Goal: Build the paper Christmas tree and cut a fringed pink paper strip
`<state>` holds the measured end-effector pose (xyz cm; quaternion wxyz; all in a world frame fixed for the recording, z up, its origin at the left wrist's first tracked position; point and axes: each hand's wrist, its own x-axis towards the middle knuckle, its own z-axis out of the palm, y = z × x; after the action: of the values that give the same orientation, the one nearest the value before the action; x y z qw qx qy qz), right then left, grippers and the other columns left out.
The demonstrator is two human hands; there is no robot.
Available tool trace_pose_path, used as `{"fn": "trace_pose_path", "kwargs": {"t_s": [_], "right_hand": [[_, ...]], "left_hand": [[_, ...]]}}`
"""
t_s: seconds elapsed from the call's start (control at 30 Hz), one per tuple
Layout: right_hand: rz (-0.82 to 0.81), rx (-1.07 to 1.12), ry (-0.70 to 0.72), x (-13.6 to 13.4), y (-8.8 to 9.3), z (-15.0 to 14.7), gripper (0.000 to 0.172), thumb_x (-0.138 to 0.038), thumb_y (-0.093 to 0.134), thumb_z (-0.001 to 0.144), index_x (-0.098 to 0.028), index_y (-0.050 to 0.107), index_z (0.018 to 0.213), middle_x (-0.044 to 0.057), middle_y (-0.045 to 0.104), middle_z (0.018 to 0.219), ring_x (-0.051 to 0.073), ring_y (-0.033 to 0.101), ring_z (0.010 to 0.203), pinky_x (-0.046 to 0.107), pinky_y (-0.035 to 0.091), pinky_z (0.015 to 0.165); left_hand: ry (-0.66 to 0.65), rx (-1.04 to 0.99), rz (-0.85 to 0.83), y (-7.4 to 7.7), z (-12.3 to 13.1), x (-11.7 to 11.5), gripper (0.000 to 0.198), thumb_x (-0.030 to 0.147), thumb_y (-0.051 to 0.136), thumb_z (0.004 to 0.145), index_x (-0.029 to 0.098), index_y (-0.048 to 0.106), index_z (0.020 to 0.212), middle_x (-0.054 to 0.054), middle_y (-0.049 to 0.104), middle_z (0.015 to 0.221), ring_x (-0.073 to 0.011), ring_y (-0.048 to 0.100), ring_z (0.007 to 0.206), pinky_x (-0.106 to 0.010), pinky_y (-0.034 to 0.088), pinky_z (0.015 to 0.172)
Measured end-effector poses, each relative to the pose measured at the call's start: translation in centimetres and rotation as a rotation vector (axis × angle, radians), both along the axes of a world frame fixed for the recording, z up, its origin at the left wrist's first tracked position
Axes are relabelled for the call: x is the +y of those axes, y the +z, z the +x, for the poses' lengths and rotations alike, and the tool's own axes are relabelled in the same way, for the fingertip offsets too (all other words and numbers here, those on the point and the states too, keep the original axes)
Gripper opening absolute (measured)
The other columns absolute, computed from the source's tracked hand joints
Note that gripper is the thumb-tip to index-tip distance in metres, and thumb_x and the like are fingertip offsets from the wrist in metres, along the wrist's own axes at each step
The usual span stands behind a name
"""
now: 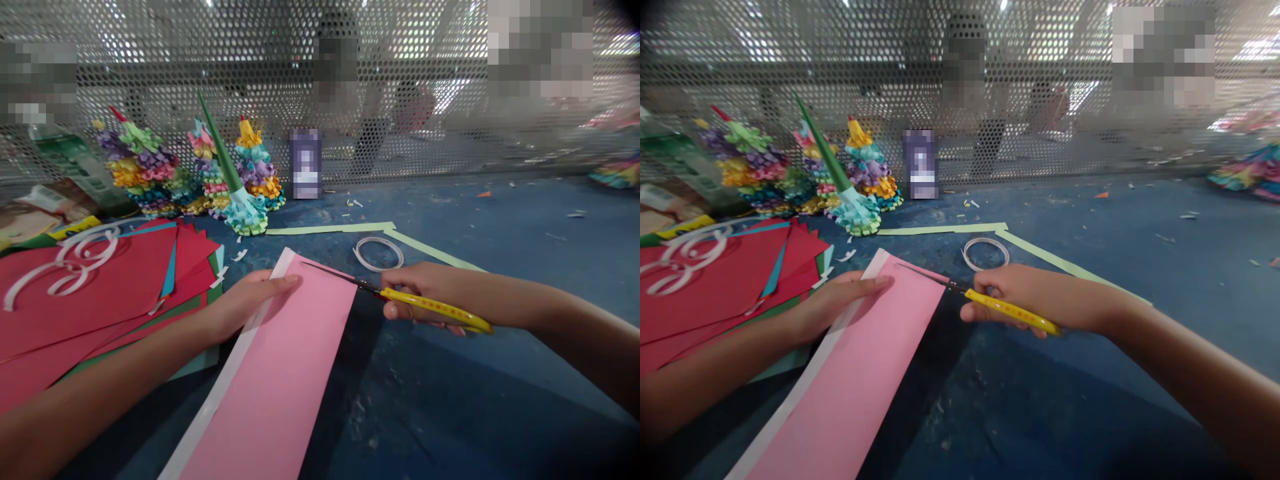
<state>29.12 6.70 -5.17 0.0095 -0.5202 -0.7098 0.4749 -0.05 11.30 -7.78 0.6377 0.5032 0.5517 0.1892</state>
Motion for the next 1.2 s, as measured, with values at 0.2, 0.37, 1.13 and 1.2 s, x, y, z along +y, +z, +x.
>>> {"fn": "trace_pose_path", "kwargs": {"t_s": [0.2,0.37,1.13,1.2], "right_hand": [[0.149,-0.037,0.067,-0.4,0.0,-0.3,0.035,-0.054,0.057,0.089,-0.022,0.045,0.081,-0.007,0.045,0.062,0.006,0.046,0.042,0.015,0.036,0.037],[0.133,-0.021,0.109,-0.5,-0.3,-0.2,0.037,-0.057,0.050,0.092,-0.022,0.044,0.082,-0.006,0.047,0.061,0.008,0.045,0.045,0.016,0.033,0.039],[0.053,-0.014,-0.148,1.3,-1.9,-1.0,0.045,-0.064,0.066,0.076,-0.021,0.052,0.083,-0.006,0.053,0.057,0.010,0.051,0.038,0.018,0.039,0.031],[0.070,-0.010,-0.124,1.4,-1.4,-0.6,0.045,-0.063,0.067,0.076,-0.021,0.052,0.083,-0.006,0.052,0.055,0.009,0.051,0.038,0.018,0.040,0.031]], "left_hand": [[0.053,-0.107,-0.076,0.1,-0.2,0.2,0.023,0.040,0.075,0.078,0.018,0.067,0.080,0.001,0.069,0.065,-0.0129,0.063,0.052,-0.021,0.050,0.050],[0.042,-0.108,-0.112,0.1,-0.2,0.2,0.025,0.039,0.076,0.076,0.017,0.068,0.082,0.000,0.070,0.064,-0.0138,0.063,0.050,-0.022,0.051,0.049],[-0.266,0.134,0.471,-0.9,0.3,5.5,0.067,0.053,0.012,0.099,0.012,0.055,0.128,-0.013,0.072,0.105,-0.0213,0.070,0.081,-0.030,0.055,0.069],[-0.266,0.246,0.612,-0.6,2.0,8.5,0.052,0.038,0.025,0.100,0.012,0.043,0.141,-0.012,0.067,0.120,-0.0182,0.068,0.090,-0.025,0.052,0.075]]}}
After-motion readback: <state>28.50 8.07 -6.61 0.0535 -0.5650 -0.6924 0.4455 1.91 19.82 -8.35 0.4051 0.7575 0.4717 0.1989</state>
